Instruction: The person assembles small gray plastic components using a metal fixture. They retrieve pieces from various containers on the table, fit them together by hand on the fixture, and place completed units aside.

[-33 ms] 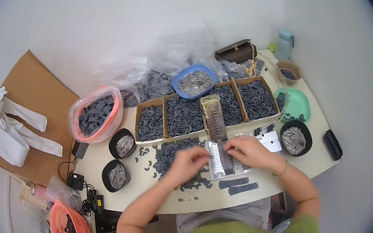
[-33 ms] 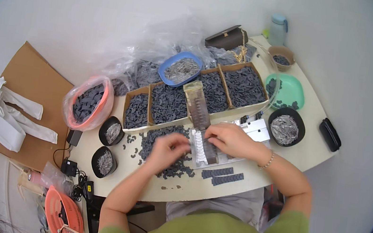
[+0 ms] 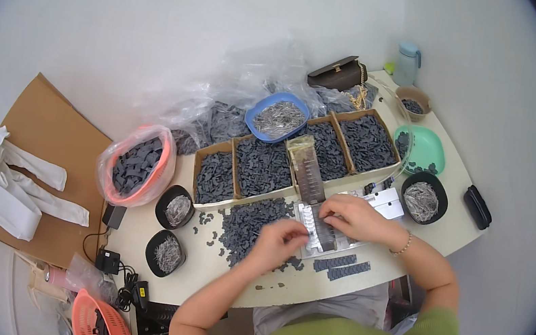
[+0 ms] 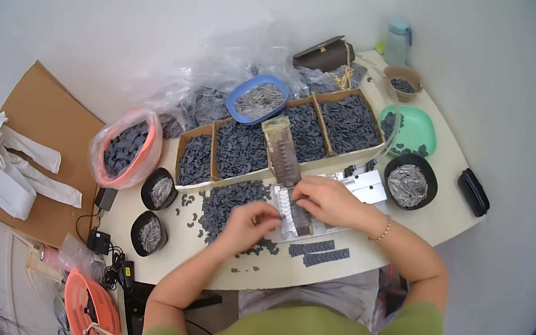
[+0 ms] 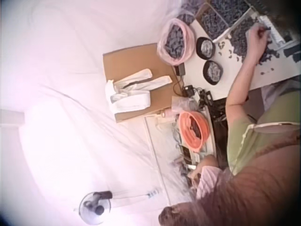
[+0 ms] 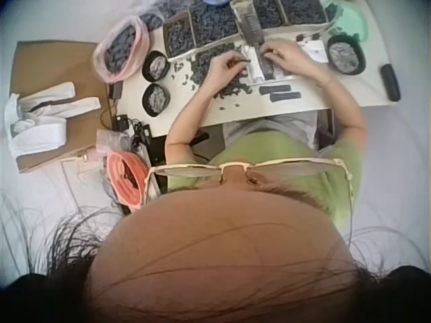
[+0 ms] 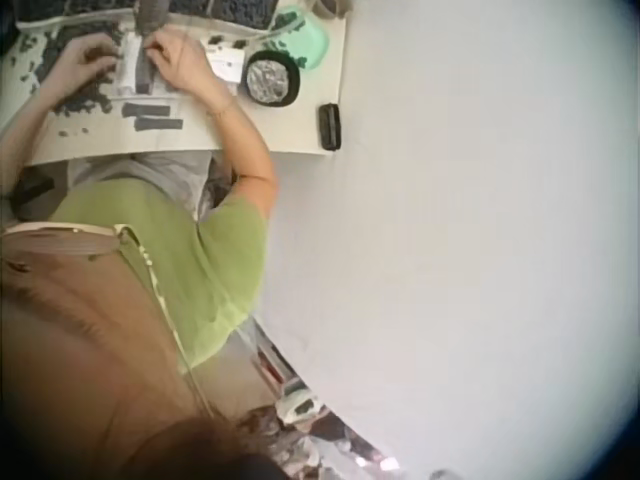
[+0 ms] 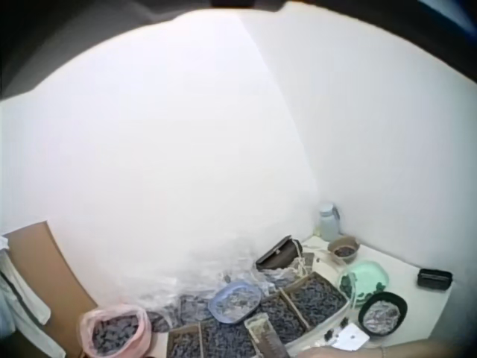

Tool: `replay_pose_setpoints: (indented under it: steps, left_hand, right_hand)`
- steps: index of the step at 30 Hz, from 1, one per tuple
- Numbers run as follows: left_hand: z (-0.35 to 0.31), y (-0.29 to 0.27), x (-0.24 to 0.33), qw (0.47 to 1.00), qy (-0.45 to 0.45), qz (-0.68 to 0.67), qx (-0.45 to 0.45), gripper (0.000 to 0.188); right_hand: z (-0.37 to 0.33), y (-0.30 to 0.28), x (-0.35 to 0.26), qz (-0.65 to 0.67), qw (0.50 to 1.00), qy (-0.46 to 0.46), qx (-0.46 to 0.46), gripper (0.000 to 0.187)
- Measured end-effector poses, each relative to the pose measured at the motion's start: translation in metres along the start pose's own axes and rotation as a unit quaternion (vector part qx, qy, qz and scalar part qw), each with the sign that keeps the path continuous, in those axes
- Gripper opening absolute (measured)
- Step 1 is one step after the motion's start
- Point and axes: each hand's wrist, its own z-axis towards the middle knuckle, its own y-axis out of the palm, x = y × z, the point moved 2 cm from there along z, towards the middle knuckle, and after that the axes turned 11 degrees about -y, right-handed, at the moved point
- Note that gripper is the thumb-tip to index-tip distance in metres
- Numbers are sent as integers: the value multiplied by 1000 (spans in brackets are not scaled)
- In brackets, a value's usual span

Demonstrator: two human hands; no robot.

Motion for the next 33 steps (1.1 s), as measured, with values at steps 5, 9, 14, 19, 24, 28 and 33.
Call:
replay_pose_setpoints:
  steps: [5,9,14,19,24,28,33]
  left_hand:
    - [-9,26,-7,979,124,139,89,14]
    - [-13,30,4,956,170,213,108,13]
    - [-9,25,1,962,172,187,101,12]
    - [-7,24,-9,978,158,110,75,13]
    - [-8,27,-11,973,170,125,93,15]
    - [-15,27,-2,963,187,170,94,15]
    - [-34,32,18,891,243,362,126,20]
  right_hand:
    - [-5,11,3,-3,1000,-15,-23,14]
    - [-10,22,3,-43,997,-60,-6,14]
    - [-10,40,-5,-163,978,-133,-5,14]
    - [-11,39,-2,-148,981,-127,16,13]
    - [-13,41,1,-130,984,-121,27,10]
    - [-12,39,-1,-123,983,-131,32,12]
    - [-15,44,-6,-175,971,-161,-3,17]
